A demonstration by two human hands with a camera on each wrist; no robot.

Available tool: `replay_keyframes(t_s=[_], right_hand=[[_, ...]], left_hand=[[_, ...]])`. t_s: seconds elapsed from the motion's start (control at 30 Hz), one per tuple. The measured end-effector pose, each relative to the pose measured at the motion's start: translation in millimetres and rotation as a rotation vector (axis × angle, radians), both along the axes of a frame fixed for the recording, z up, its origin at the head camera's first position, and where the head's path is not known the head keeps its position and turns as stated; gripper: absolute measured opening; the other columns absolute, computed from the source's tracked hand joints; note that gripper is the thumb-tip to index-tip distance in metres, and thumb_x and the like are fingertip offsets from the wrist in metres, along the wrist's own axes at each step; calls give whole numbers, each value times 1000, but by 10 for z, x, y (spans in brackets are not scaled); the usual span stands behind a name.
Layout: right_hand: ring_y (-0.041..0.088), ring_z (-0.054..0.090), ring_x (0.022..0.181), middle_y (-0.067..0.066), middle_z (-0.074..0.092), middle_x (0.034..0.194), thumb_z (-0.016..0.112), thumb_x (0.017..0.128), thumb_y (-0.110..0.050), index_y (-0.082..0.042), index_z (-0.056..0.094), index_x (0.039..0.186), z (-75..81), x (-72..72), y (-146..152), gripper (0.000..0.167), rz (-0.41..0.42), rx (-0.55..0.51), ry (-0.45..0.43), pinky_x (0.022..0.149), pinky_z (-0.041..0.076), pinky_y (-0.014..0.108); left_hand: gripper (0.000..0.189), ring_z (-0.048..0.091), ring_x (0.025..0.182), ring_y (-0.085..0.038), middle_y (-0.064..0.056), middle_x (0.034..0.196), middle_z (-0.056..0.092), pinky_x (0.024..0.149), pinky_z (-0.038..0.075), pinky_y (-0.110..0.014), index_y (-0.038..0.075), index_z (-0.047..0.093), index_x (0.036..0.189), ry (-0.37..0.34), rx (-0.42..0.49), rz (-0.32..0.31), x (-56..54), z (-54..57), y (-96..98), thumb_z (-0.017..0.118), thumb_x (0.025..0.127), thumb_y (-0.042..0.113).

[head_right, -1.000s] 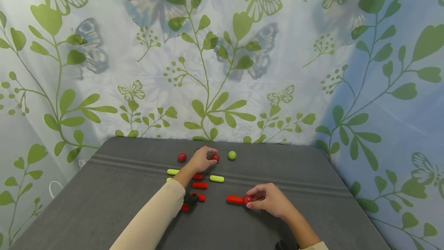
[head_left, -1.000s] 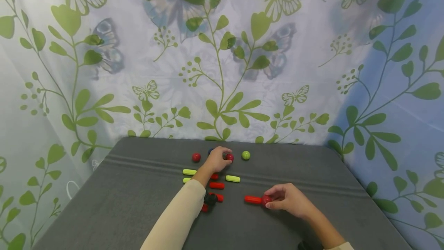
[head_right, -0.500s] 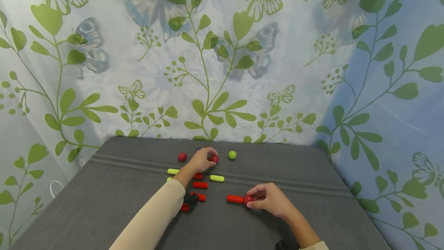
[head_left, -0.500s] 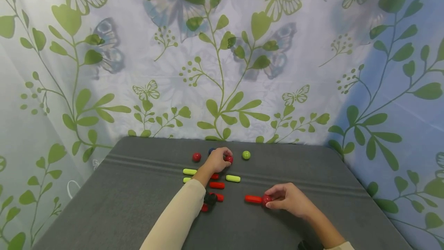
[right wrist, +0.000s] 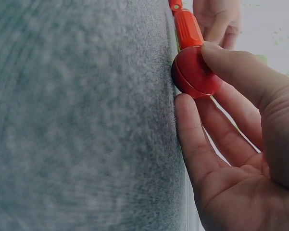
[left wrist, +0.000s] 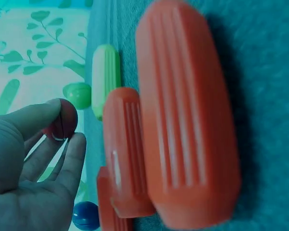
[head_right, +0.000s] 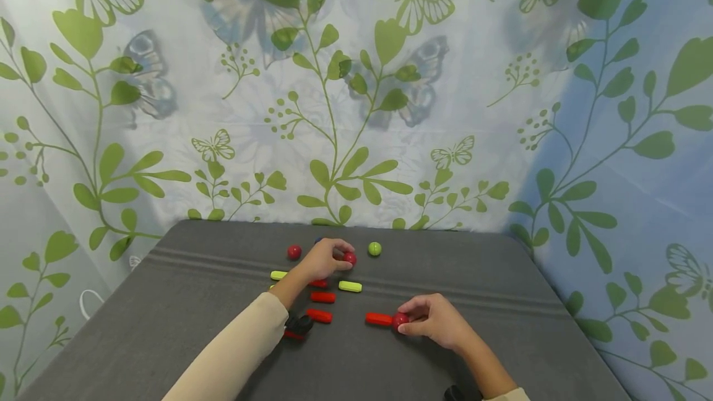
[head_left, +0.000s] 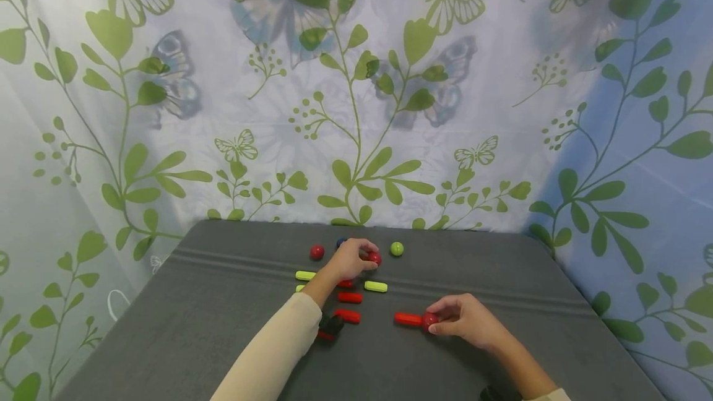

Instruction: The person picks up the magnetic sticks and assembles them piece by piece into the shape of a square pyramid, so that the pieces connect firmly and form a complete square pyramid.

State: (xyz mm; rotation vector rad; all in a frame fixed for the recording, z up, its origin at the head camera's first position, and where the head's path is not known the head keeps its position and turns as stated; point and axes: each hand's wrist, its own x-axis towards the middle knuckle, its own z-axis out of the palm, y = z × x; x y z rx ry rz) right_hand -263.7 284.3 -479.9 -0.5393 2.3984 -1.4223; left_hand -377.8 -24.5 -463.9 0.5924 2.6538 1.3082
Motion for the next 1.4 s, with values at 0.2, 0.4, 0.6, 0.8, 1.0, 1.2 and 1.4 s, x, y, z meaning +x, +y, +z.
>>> replay_keyframes(t_s=[0.2, 0.4, 0.6, 0.8, 1.0, 1.2, 1.4], right_hand=[[12, 71, 89, 15, 76, 103, 83, 87, -17, 2, 72, 116, -6, 5, 7, 36, 0, 9, 8, 72, 58, 24], [14, 71, 90, 14, 76, 104, 82, 87, -17, 2, 72, 117, -21, 5, 13, 37, -6, 3, -8, 72, 58, 24], [14, 70, 90, 14, 76, 104, 82, 87, -17, 2, 72, 117, -17, 5, 14, 37, -12, 7, -5, 72, 58, 24], [15, 70, 90, 14, 76, 104, 83, 87, -17, 2, 72, 117, -9, -1, 7, 37, -11, -4, -9, 73, 58, 24], [14, 71, 91, 13, 76, 104, 82, 87, -18, 3, 71, 117, -9, 4, 3, 38, -7, -12, -10, 73, 59, 24], [12, 71, 92, 16, 75, 107, 82, 87, -16, 4, 70, 120, -8, 10, 9, 40, 6, -25, 1, 75, 58, 23], [10, 72, 93, 20, 75, 109, 81, 88, -13, 6, 70, 120, -11, 29, 23, 39, 29, -56, 14, 77, 58, 22]], left_hand=[[30, 68, 109, -23, -3, 115, 72, 89, 59, -38, 16, 72, 119, -43, 73, -45, 183, 83, -16, 80, 90, 18], [28, 70, 107, -20, -2, 112, 74, 87, 60, -34, 15, 72, 116, -39, 99, -82, 340, 81, -29, 81, 89, 17], [32, 69, 102, -16, 0, 110, 74, 83, 60, -31, 14, 72, 120, -50, 115, -110, 530, 79, -38, 81, 89, 17], [35, 69, 106, -19, 1, 115, 72, 80, 58, -28, 13, 73, 124, -49, 115, -136, 703, 86, -64, 80, 90, 16], [33, 68, 103, -15, 2, 120, 70, 85, 59, -27, 15, 75, 119, -91, 106, -144, 856, 64, -71, 82, 87, 13], [34, 69, 98, -12, 3, 117, 71, 83, 59, -29, 15, 75, 118, -139, 90, -150, 937, 17, -64, 84, 85, 11], [30, 70, 89, -8, 4, 104, 75, 81, 59, -26, 15, 77, 110, -136, 87, -161, 965, -42, -56, 86, 82, 8]])
